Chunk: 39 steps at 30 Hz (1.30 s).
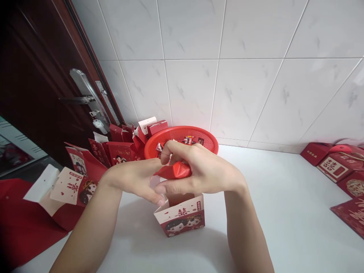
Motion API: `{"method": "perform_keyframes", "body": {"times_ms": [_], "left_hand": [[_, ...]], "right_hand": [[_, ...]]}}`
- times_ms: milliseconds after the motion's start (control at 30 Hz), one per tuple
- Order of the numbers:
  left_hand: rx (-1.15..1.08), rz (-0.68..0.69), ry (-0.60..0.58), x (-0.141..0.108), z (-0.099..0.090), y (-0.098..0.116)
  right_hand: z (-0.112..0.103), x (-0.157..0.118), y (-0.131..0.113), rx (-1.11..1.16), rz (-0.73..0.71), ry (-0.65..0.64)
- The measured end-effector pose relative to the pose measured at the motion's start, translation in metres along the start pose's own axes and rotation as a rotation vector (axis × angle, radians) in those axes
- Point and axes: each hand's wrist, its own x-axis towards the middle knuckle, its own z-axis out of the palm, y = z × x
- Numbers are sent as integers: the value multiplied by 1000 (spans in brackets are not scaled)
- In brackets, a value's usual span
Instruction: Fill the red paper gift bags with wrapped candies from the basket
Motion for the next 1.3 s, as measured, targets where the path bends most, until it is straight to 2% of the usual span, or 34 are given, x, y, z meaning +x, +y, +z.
{"method": "perform_keyframes", "body": {"times_ms": [100,267,400,667,800,900,1100,1300], "left_hand": [[25,-29,-84,0,-1,0],[12,-94,-82,0,-3,6],[15,-87,-111,2,-4,6],[61,-127,-95,2,-3,10],[106,-177,-12,4,1,13],[116,-182,91,8,2,10],[23,-114,316,12,0,0],[-120,-5,478,13,-2,-3]], "right_hand": [[3,3,2,-14,-19,37],[4,7,9,-123,-28,-98],[4,6,10,-102,8,-164],[-7,-4,5,-103,29,-68],[-18,-14,11,-124,101,26],[-27,-22,18,-142,152,43],[-37,-28,32,-147,201,-12],[-39,-26,38,-193,215,82]]}}
